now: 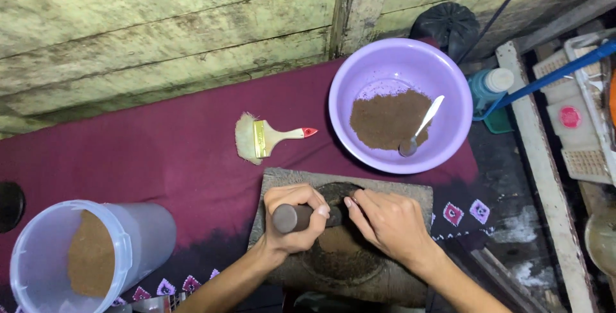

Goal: Grinding grains into a fine powder using a traditional stone mortar and pestle and transferring the result to a bowl.

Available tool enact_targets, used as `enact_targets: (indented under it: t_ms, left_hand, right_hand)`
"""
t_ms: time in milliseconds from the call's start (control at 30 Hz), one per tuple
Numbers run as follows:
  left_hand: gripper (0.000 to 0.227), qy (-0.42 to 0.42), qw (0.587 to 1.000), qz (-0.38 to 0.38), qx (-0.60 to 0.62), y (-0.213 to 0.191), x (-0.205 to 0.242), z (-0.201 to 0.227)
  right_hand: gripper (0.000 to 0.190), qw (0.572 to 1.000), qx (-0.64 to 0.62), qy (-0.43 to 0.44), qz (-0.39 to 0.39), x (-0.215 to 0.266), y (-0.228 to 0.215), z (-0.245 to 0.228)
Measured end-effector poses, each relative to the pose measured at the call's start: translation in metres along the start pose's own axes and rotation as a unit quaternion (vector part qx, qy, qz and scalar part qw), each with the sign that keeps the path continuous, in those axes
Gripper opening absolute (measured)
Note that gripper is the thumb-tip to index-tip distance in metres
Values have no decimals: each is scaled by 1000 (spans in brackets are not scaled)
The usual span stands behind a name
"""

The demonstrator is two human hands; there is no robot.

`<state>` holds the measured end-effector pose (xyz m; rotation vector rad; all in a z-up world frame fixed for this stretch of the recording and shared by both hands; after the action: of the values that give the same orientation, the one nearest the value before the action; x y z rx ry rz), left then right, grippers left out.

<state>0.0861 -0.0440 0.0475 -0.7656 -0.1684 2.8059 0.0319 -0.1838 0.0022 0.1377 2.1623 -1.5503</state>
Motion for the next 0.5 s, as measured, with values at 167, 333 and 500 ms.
enact_targets:
  t_ms: [167, 333, 500]
  left_hand:
    - [31, -15, 997, -5, 71, -6, 0, -9]
    - [39, -45, 983, -10, 179, -5, 11, -7]
    - [44, -72, 959, -2, 273, -3, 26, -18]
  right_hand:
    - [29, 998, -39, 32, -27, 0, 0, 4]
    - [24, 995, -89, 52, 6, 5, -13, 0]
    - [23, 992, -100, 68, -41, 24, -23, -5]
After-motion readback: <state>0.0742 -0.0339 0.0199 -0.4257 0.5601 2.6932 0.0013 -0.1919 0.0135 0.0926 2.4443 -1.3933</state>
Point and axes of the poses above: each hand's wrist, its own x-axis away from the middle knuckle, its own y-axis out of the palm, z = x × y, the point moved 9 cm from there along -x, towards the middle knuckle, and after that the axes turned 7 degrees about z, right-handed, at the moved point
